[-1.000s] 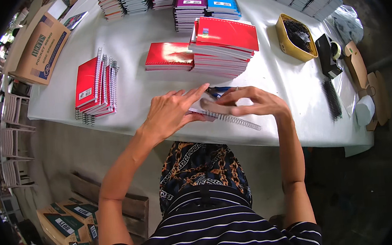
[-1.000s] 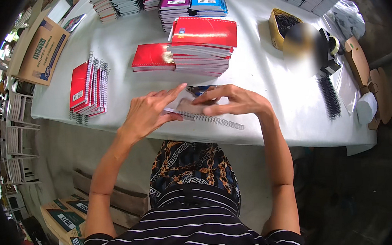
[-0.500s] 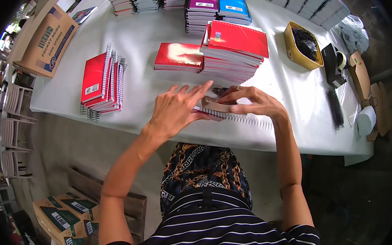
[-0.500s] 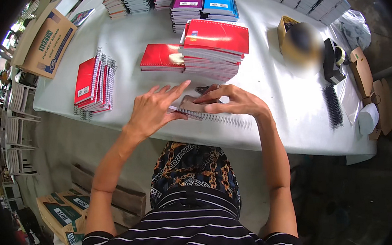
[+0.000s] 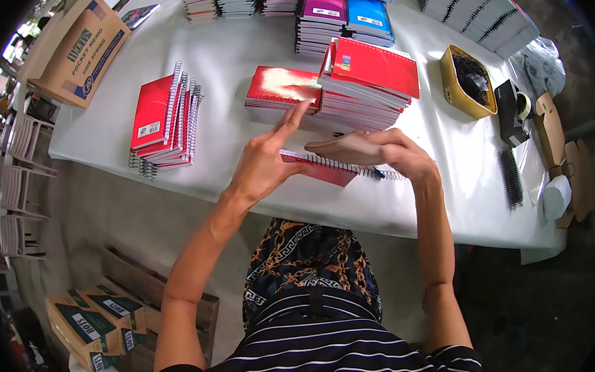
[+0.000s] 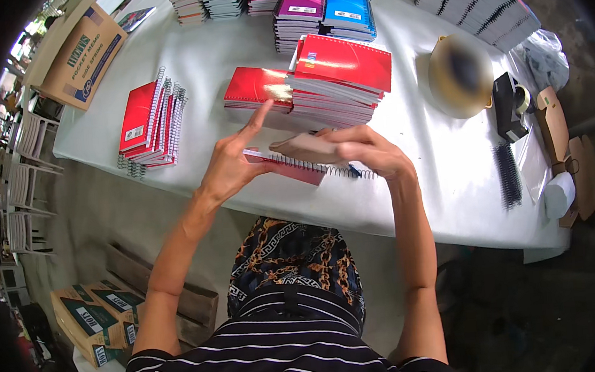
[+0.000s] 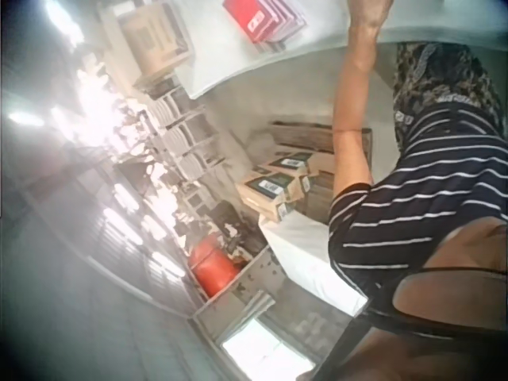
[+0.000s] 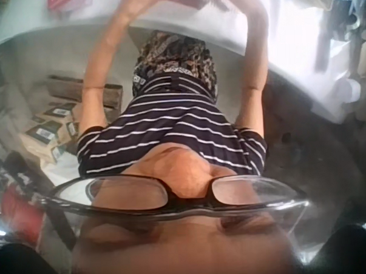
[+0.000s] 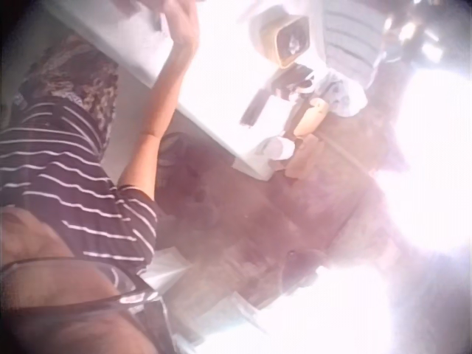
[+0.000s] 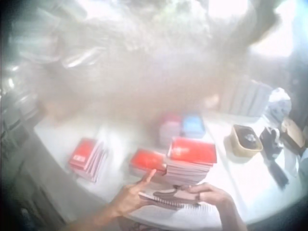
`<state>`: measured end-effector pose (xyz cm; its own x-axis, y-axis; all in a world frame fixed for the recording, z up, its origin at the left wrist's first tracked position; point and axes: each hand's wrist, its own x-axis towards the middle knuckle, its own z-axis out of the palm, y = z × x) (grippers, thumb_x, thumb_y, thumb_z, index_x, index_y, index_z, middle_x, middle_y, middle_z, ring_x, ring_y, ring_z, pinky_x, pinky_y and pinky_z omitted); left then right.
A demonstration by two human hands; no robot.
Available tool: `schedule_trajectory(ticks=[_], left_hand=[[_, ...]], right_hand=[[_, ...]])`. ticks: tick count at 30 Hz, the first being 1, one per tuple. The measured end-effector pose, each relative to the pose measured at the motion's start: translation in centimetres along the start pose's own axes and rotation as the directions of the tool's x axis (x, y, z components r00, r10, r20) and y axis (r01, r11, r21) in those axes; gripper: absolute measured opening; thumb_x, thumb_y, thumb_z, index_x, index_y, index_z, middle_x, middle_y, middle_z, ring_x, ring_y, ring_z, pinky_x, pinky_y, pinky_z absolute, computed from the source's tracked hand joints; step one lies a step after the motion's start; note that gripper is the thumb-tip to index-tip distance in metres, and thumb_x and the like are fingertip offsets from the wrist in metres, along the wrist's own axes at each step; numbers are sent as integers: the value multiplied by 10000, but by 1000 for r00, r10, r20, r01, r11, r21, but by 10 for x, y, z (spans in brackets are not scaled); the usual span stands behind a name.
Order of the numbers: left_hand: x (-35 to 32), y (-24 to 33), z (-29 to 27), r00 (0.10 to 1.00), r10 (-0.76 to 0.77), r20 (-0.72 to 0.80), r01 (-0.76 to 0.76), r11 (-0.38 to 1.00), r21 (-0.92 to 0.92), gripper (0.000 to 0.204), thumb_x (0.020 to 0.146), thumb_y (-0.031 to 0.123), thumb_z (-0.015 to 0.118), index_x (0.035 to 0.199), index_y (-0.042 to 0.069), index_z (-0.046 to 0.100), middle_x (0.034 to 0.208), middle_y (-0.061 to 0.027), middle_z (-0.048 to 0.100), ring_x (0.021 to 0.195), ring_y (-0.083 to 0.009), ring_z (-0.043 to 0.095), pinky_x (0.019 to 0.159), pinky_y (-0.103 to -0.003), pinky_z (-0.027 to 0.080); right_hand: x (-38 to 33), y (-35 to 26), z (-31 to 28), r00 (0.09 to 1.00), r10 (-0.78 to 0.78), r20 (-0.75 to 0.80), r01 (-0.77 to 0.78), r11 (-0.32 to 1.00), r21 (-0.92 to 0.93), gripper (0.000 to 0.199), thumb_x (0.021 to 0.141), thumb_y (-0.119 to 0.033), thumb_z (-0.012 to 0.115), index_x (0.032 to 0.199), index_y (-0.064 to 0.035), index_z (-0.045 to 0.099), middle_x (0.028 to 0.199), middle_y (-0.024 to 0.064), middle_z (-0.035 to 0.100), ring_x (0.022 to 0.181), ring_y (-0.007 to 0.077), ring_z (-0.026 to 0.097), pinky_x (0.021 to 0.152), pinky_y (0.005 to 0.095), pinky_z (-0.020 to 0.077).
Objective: The person threads spiral wire through holes in stacks of notebook pages and covers by hand, then trims the excess wire using wire cutters. They stack the completed notebooks on the table.
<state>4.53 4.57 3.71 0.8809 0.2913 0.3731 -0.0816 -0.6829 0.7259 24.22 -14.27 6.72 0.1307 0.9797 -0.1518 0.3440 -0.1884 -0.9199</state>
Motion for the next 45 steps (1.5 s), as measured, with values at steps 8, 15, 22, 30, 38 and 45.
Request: schedule_trajectory(ticks=[8,15,22,30,38,45], left_hand=[[-12,-21,15,984,-171,-56,136,910,-391,1130,636,97,881,1551,253,237,1379,-221,537,1292,-293,524,906,-349,570],[-17,-22,18,973,-226,-41,184,876,-445,1023,697,-16,818,1542,174,274,1357,-192,570,1233,-239,570,899,-310,582],[-25,-22,21,978,-195,-76,149,904,-401,1005,710,-23,811,1542,171,281,1319,-187,602,1214,-232,587,913,-314,568],[-22,-20,21,968,-248,-35,197,840,-505,1004,720,12,816,1546,134,259,1343,-185,586,1235,-259,576,952,-316,534],[-21,-25,-1,964,-19,267,151,861,-486,732,809,334,759,1428,57,485,1410,-176,536,1322,-288,498,1116,-400,365],[-34,-14,-17,986,-166,-13,136,848,-512,495,877,287,723,1266,-4,629,1317,-137,621,1284,-224,535,1074,-358,419]], right_hand=[[-1,32,5,980,-161,-116,199,790,580,658,825,-519,691,1175,39,682,1181,213,658,1149,322,579,1014,410,420],[1,-4,7,991,2,-133,11,995,99,705,835,-564,648,1178,52,676,1150,216,669,1135,334,586,1012,391,416],[14,2,10,1000,-7,4,7,1000,14,655,841,-531,667,1196,18,678,1106,153,677,1028,232,600,916,351,451],[12,-20,15,999,2,-40,-6,996,-89,589,860,-523,650,1199,-43,695,1009,105,674,865,206,578,806,335,460],[-95,-8,-25,926,47,-376,-146,960,-241,551,848,-450,708,1205,-31,684,1129,143,636,959,227,610,868,367,477],[-67,13,26,598,-389,-701,-375,637,-674,158,793,-132,774,942,-120,725,1023,63,629,1020,270,567,920,405,408]])
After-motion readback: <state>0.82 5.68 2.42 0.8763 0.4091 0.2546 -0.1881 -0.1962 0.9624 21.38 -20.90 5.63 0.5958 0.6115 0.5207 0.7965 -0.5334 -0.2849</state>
